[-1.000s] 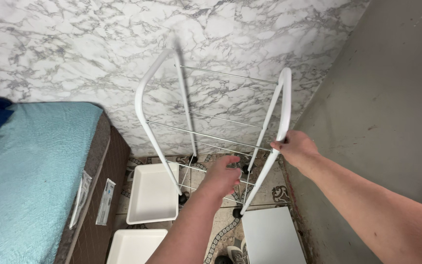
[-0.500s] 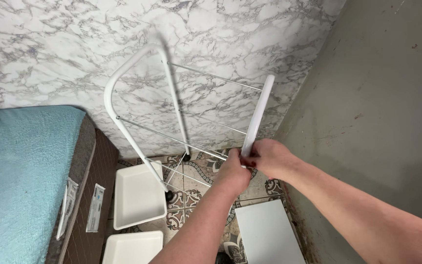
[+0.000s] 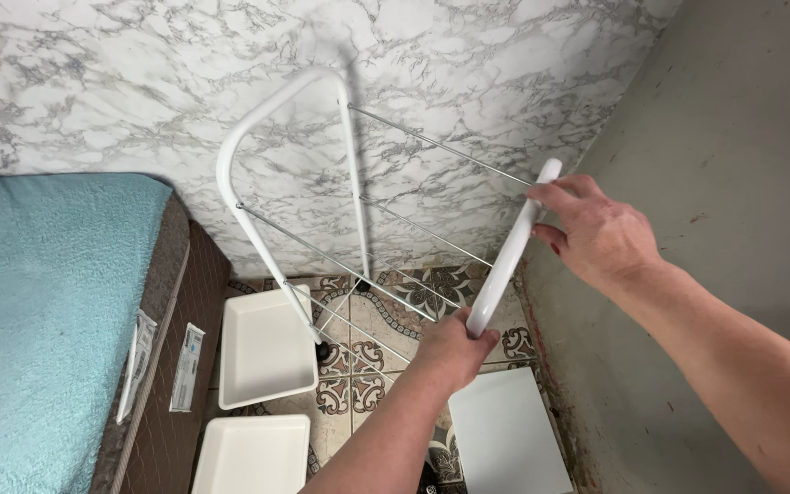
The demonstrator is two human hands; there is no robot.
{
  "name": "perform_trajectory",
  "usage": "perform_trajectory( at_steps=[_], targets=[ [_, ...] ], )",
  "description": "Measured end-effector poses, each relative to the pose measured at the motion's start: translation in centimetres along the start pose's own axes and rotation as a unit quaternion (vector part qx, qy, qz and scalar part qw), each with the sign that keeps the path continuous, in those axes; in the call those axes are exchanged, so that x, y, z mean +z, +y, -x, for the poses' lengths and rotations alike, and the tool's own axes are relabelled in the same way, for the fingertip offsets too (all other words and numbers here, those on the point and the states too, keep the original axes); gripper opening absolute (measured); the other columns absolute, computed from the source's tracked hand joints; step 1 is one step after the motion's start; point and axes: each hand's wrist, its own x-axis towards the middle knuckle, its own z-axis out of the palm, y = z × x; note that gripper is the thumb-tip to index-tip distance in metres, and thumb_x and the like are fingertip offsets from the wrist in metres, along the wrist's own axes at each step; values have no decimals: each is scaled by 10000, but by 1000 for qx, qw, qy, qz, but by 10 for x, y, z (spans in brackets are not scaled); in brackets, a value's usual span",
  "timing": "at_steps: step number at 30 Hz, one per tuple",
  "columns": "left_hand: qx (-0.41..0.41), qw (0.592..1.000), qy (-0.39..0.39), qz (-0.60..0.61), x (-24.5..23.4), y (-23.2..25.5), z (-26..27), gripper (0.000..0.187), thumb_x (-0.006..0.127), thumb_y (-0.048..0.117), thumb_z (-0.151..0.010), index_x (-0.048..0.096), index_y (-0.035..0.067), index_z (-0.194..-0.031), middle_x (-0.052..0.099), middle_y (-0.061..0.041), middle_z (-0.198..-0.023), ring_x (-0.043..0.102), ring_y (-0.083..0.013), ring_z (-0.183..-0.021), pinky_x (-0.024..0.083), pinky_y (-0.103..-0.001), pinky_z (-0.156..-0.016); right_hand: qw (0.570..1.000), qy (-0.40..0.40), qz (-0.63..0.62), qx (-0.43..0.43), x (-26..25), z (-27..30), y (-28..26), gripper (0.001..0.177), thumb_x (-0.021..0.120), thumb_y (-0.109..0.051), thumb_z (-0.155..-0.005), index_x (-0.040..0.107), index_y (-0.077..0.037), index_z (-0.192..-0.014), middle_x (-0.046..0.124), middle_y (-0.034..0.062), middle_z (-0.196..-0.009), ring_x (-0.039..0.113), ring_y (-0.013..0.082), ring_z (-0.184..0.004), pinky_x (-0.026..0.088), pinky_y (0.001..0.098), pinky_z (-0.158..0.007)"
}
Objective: The person removes the top shelf and two plastic trays from a white metal rolling cart. They then use a small wrench to loosen and remove a bolt from the frame, placing the hardware on the floor.
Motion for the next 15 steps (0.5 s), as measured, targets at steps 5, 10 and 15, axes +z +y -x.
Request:
perform_trajectory(
  at_steps=[5, 10, 15],
  targets=[
    [8, 999, -10, -42, 1, -7, 5, 491, 663, 475, -931, 636, 173, -1318, 704, -101, -1154, 686, -283, -1078, 544, -421, -970, 995, -63, 69, 40, -3, 5, -1, 478, 582, -404, -971, 466, -444, -1433, 333, 61, -1589, 707, 308, -1064, 611, 430, -868],
    [-34, 998, -46, -16, -11, -9, 18, 503, 665, 488, -907, 646, 185, -1309, 746, -82, -1112, 723, -240, -1036, 563, -383, -957, 993, -76, 48, 78, 3, 14, 0, 466, 555, -407, -995, 459, -455, -1448, 369, 81, -1577, 700, 306, -1091, 612, 437, -862],
    [-56, 997, -45, -29, -23, -7, 31, 479, 659, 484, -929, 657, 183, -1303, 737, -65, -1126, 713, -215, -1041, 553, -375, -968, 996, -52, -9, 78, 10, 28, 4, 440, 523, -413, -1011, 476, -417, -1449, 553, 36, -1398, 675, 275, -1121, 576, 454, -907]
  ],
)
